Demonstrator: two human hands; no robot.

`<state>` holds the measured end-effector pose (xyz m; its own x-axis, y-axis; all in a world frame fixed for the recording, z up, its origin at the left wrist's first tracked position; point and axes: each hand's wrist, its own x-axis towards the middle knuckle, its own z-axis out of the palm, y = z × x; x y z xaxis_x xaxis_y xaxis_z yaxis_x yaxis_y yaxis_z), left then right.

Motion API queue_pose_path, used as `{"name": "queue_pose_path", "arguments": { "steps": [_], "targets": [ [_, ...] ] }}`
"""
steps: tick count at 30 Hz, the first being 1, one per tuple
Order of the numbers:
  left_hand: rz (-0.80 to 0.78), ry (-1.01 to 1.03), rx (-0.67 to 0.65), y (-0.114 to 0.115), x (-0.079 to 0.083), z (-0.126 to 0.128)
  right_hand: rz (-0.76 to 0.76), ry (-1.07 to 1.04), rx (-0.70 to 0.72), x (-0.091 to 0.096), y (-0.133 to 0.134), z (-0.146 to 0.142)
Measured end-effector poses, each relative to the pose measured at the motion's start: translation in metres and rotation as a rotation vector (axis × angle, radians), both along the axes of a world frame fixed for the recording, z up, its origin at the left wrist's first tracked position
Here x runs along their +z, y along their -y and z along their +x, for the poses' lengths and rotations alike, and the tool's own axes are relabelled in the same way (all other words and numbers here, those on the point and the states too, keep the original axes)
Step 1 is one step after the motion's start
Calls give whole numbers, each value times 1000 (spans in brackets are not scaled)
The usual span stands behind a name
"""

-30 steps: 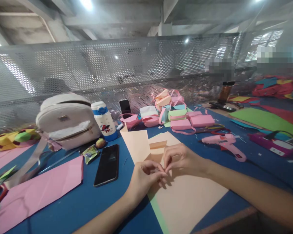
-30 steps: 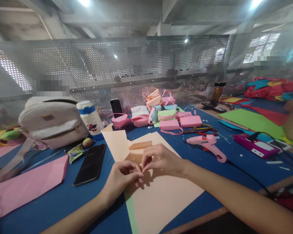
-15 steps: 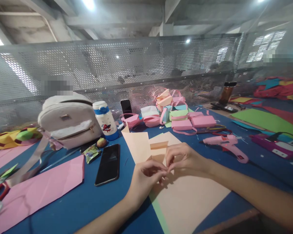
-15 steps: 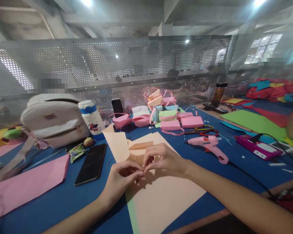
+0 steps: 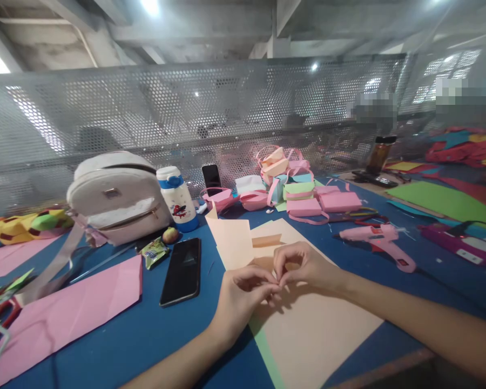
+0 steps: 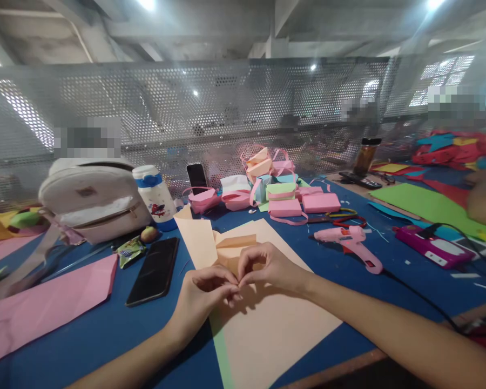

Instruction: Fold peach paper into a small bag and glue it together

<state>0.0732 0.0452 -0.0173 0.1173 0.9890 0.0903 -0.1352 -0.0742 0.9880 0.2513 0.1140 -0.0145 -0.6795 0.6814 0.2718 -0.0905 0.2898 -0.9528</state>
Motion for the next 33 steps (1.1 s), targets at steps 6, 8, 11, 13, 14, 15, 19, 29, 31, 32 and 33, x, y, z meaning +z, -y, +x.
{"name": "queue_pose_path", "arguments": {
  "steps": [6, 8, 11, 13, 14, 15, 19, 29, 31, 32, 33],
  "targets": [
    [-1, 1, -8, 2, 0, -1, -60, -26, 20, -2, 1, -1],
    [-3, -21, -15, 1, 0, -1, -44, -5, 11, -2, 0, 1],
    [-21, -35, -56, -1, 0, -1, -5, 36, 12, -3, -1, 2],
    [-34, -32, -95, -2, -1, -1, -7, 45, 23, -4, -2, 2],
    [-37, -33, -110, -2, -2, -1, -18, 46, 26, -5, -2, 2],
    [-38, -35, -118, -2, -2, -1, -33, 47, 25, -5, -1, 2],
    [-12, -51, -113, -3, -3, -2, -12, 79, -6, -3, -2, 3],
    [94, -69, -47, -4, -5, -1, 256, 142, -8, 8, -4, 10],
    [142, -110, -16, -4, -5, -1, 305, 144, 6, 7, -3, 8],
    [169, -119, -5, -4, -5, -1, 342, 143, 9, 7, -3, 7],
    [192, -124, 3, -4, -5, -1, 376, 141, 5, 6, -3, 7]
  ]
}}
